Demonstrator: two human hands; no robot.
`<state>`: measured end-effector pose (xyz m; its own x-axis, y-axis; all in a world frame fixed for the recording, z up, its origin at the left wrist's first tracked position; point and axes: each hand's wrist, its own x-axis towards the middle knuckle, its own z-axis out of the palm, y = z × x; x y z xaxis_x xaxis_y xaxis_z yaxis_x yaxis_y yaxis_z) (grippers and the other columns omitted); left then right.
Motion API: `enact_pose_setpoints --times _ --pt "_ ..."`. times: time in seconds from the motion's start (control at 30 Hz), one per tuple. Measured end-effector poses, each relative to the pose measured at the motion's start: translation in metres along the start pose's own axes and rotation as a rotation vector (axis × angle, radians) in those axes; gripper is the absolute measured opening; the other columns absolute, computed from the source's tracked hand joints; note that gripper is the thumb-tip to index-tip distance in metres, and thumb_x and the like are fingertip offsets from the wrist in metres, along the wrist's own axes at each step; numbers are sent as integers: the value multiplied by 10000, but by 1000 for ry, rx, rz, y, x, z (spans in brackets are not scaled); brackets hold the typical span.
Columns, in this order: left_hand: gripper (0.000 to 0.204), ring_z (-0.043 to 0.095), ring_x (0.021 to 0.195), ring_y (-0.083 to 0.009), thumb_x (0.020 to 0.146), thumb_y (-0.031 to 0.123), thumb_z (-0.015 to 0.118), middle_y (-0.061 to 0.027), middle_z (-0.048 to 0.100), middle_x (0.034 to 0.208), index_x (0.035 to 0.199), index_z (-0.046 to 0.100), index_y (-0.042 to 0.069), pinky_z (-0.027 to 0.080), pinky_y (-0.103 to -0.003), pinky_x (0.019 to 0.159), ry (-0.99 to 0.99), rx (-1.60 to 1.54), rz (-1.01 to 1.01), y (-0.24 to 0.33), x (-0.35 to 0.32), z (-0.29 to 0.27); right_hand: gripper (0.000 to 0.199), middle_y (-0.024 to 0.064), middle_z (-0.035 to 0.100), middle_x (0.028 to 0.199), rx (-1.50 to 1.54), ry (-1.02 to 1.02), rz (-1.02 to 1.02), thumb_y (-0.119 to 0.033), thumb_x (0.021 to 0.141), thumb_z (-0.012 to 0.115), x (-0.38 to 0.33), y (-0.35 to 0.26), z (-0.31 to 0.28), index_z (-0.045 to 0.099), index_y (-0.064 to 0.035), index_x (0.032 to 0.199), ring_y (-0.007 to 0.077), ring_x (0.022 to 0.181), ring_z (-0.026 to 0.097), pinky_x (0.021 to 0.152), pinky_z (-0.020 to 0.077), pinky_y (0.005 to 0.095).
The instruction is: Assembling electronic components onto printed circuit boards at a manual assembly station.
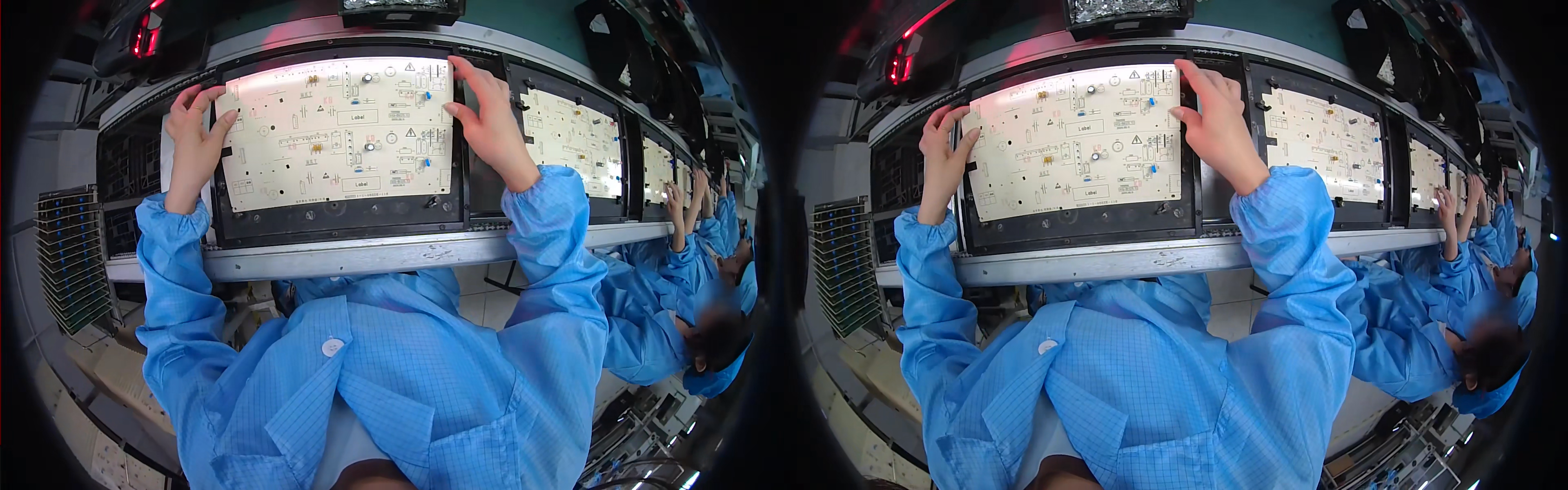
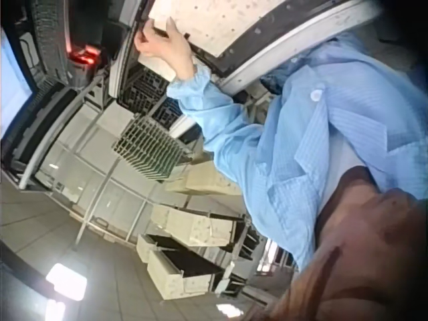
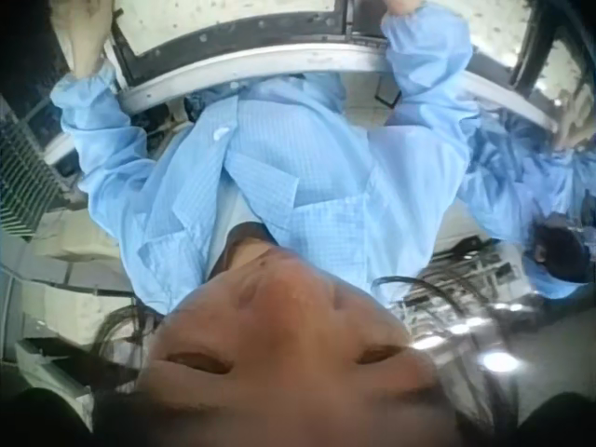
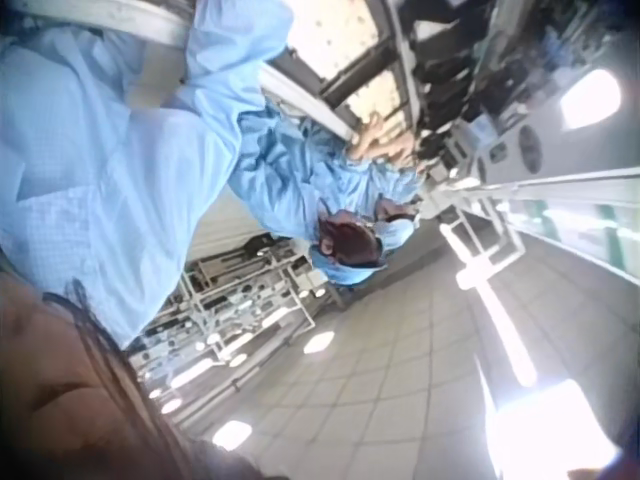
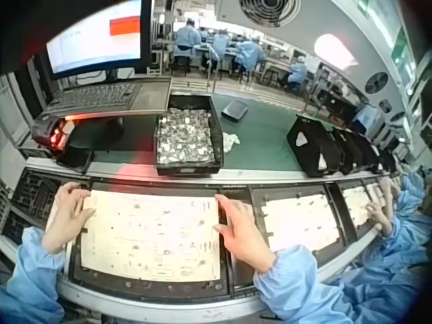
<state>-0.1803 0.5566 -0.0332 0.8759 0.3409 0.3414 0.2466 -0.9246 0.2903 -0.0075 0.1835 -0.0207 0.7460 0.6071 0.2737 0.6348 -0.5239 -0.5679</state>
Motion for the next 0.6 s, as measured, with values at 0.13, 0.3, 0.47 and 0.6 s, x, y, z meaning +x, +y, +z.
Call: enact_pose_setpoints --times 0.13,0.3,0.47,0.6 --pt "373 290 1280 -361 824 231 748 -140 400 1399 1182 643 213 220 -474 1088 -46 -144 -28 -18 4 16 612 132 461 1371 26 -41 120 -51 805 718 3 9 8 526 -189 1370 345 1260 385 1092 314 424" --pt "371 283 1286 -355 823 207 751 -137 386 1406 1178 645 203 248 -456 1080 -88 -157 -41 -15 5 18 614 138 456 1380 14 -21 107 -71 801 731 4 15 13 537 -210 1367 353 1269 382 1092 314 445" --pt "438 226 1337 -398 838 210 736 -160 312 1477 1260 621 200 203 -487 1124 -78 -74 2 -9 0 13 622 142 468 1380 -91 -21 51 -78 809 727 3 17 12 524 -199 1384 361 1270 394 1084 324 446" --pt "525 132 1405 -447 841 197 717 -179 220 1547 1346 573 194 149 -524 1159 17 13 149 26 -14 -15 511 134 539 1329 -161 170 -44 -55 840 682 -2 14 -7 566 -115 1334 351 1215 463 1052 367 408"
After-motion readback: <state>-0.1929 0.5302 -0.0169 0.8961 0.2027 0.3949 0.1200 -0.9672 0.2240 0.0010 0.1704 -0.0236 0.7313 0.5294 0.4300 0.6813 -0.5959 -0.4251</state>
